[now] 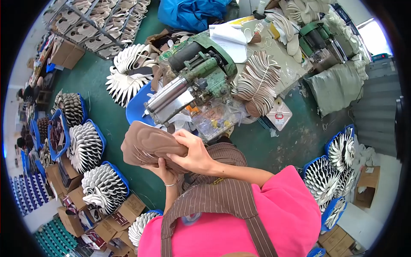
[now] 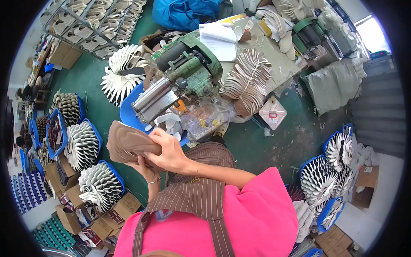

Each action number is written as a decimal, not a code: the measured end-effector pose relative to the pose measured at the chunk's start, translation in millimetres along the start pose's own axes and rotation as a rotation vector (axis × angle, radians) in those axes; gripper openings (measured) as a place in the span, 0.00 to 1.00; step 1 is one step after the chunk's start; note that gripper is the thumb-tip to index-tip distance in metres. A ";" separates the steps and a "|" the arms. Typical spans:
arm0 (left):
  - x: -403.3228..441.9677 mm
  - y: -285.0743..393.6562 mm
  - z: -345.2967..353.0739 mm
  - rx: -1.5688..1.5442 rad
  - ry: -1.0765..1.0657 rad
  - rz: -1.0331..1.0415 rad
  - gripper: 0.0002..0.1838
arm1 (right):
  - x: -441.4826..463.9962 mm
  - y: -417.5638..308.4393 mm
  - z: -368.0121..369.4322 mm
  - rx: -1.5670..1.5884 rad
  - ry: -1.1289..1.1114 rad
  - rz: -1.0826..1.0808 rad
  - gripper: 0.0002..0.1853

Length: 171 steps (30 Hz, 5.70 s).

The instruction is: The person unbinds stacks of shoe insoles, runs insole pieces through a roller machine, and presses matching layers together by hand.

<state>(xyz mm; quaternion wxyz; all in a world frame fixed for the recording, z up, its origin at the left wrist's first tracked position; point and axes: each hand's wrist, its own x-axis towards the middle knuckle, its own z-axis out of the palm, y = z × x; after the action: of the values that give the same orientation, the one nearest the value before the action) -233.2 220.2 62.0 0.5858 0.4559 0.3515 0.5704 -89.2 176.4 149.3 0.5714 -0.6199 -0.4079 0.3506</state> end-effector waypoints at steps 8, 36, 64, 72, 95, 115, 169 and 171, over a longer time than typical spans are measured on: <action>6.8 4.4 21.9 -0.010 0.017 -0.006 0.41 | 0.9 17.6 -3.0 0.611 0.068 0.243 0.15; 52.1 3.4 -42.0 -0.147 0.267 -0.320 0.31 | -5.9 114.8 0.2 0.675 0.114 0.275 0.15; 48.9 0.3 -86.1 -0.102 0.230 -0.343 0.29 | 10.0 155.0 31.9 0.461 0.126 0.611 0.13; 41.1 -5.4 -98.3 -0.130 0.260 -0.341 0.25 | 70.7 72.7 8.9 -0.735 -0.047 0.286 0.14; 14.5 5.0 -172.5 -0.279 0.618 -0.310 0.28 | 348.1 131.8 88.6 -0.857 -0.172 -0.117 0.12; 47.2 6.5 -56.5 0.058 0.324 -0.071 0.51 | 54.2 35.8 101.3 0.077 -0.230 0.163 0.22; 37.1 6.0 -37.4 -0.263 -0.058 -0.528 0.43 | 36.0 161.7 27.9 0.147 0.326 0.286 0.13; 38.5 5.0 -43.2 -0.182 -0.043 -0.496 0.43 | 65.0 175.3 15.3 -0.025 0.327 0.303 0.14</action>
<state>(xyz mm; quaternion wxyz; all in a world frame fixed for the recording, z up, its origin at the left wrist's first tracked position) -271.2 263.7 56.3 0.7536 0.3132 0.3874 0.4288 -57.2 239.2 -24.5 0.5629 -0.7298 -0.2161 0.3221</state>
